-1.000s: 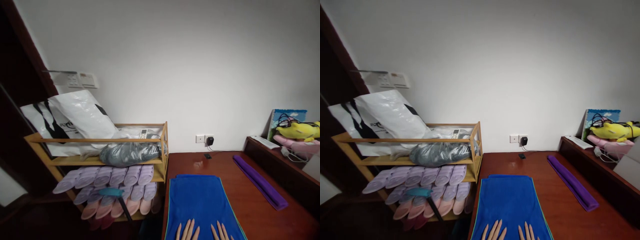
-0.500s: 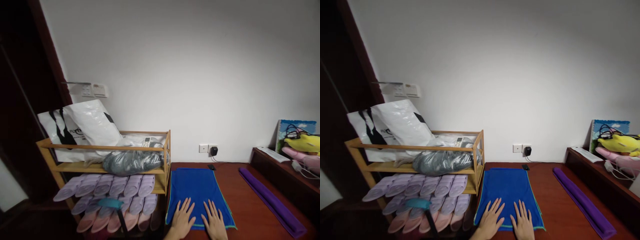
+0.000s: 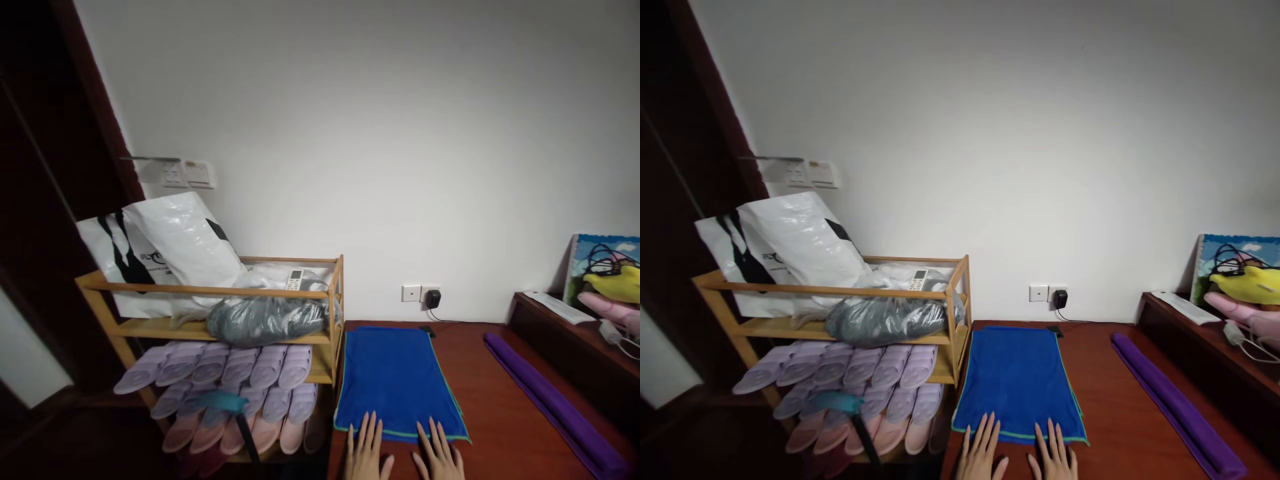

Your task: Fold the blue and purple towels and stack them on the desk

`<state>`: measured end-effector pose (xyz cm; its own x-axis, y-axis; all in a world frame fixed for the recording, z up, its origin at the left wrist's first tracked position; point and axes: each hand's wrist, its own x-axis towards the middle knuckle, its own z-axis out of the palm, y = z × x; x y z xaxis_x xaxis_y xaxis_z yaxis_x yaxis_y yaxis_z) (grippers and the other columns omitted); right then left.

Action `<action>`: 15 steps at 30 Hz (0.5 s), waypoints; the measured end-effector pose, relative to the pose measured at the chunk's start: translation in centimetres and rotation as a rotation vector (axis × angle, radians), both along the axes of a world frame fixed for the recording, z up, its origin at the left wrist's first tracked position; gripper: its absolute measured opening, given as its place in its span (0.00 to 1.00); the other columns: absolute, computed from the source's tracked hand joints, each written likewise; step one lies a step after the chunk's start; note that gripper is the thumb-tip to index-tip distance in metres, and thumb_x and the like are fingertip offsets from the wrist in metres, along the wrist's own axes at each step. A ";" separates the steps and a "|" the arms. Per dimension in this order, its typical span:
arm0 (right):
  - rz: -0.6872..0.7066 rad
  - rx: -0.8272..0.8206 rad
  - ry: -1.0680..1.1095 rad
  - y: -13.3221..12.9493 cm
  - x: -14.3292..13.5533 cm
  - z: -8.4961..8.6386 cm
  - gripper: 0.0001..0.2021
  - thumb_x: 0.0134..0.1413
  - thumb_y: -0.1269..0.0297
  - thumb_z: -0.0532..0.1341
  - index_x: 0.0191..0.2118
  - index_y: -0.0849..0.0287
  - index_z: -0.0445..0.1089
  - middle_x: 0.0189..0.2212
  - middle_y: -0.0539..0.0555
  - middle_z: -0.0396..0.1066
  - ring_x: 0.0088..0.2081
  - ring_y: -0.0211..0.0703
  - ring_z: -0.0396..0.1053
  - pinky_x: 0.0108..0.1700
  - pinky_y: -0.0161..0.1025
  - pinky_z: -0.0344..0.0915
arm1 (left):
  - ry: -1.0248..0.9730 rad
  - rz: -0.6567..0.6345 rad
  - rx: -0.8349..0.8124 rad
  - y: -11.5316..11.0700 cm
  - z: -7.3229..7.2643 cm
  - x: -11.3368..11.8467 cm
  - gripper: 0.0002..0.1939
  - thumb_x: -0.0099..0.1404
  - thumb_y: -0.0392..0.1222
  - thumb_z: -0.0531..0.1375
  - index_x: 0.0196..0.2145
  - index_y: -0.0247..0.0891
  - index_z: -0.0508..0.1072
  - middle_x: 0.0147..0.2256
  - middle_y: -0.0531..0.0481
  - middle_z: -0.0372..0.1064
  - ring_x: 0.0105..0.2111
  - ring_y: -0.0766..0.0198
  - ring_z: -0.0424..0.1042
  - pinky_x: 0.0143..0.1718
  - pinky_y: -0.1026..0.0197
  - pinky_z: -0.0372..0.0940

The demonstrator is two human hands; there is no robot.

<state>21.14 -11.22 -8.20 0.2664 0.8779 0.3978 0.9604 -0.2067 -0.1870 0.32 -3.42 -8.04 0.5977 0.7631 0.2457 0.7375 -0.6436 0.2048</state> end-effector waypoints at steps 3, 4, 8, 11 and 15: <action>0.047 -0.083 0.060 1.9 0.4 1.8 0.29 0.55 0.41 0.48 0.59 0.48 0.59 0.61 0.57 0.54 0.62 0.57 0.51 0.54 0.58 0.59 | -0.001 0.001 -0.069 1.2 3.3 0.4 0.33 0.67 0.56 0.45 0.65 0.46 0.38 0.65 0.50 0.35 0.64 0.49 0.41 0.61 0.36 0.45; 0.057 -0.097 0.077 2.5 0.4 2.4 0.30 0.55 0.41 0.47 0.60 0.49 0.57 0.62 0.57 0.52 0.63 0.57 0.49 0.55 0.58 0.57 | 0.004 0.009 -0.088 1.6 4.1 0.5 0.33 0.67 0.56 0.44 0.65 0.46 0.38 0.65 0.50 0.34 0.64 0.50 0.39 0.61 0.36 0.43; 0.125 -0.208 0.222 4.0 1.2 4.6 0.31 0.56 0.41 0.43 0.62 0.47 0.54 0.64 0.55 0.47 0.65 0.54 0.42 0.59 0.58 0.52 | 0.063 0.081 -0.151 2.4 5.6 1.0 0.31 0.67 0.55 0.44 0.64 0.46 0.41 0.65 0.51 0.34 0.65 0.52 0.37 0.62 0.36 0.39; 0.171 -0.278 0.375 3.5 4.4 5.2 0.29 0.57 0.42 0.42 0.61 0.43 0.53 0.64 0.52 0.48 0.64 0.50 0.47 0.59 0.58 0.50 | 0.071 0.109 -0.115 1.9 5.4 0.8 0.31 0.68 0.54 0.44 0.64 0.47 0.38 0.66 0.51 0.33 0.65 0.53 0.36 0.62 0.38 0.40; 0.003 -0.185 0.331 0.8 13.5 4.3 0.28 0.55 0.42 0.43 0.60 0.43 0.57 0.64 0.52 0.50 0.63 0.52 0.50 0.57 0.62 0.51 | 0.077 0.101 -0.063 1.4 5.0 0.4 0.32 0.67 0.55 0.44 0.64 0.48 0.37 0.66 0.52 0.34 0.65 0.52 0.37 0.61 0.39 0.42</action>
<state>34.63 -10.44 -3.90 0.3514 0.9278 0.1252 0.8550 -0.2635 -0.4466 0.74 -2.07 -2.99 0.5324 0.8328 0.1519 0.8129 -0.5530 0.1828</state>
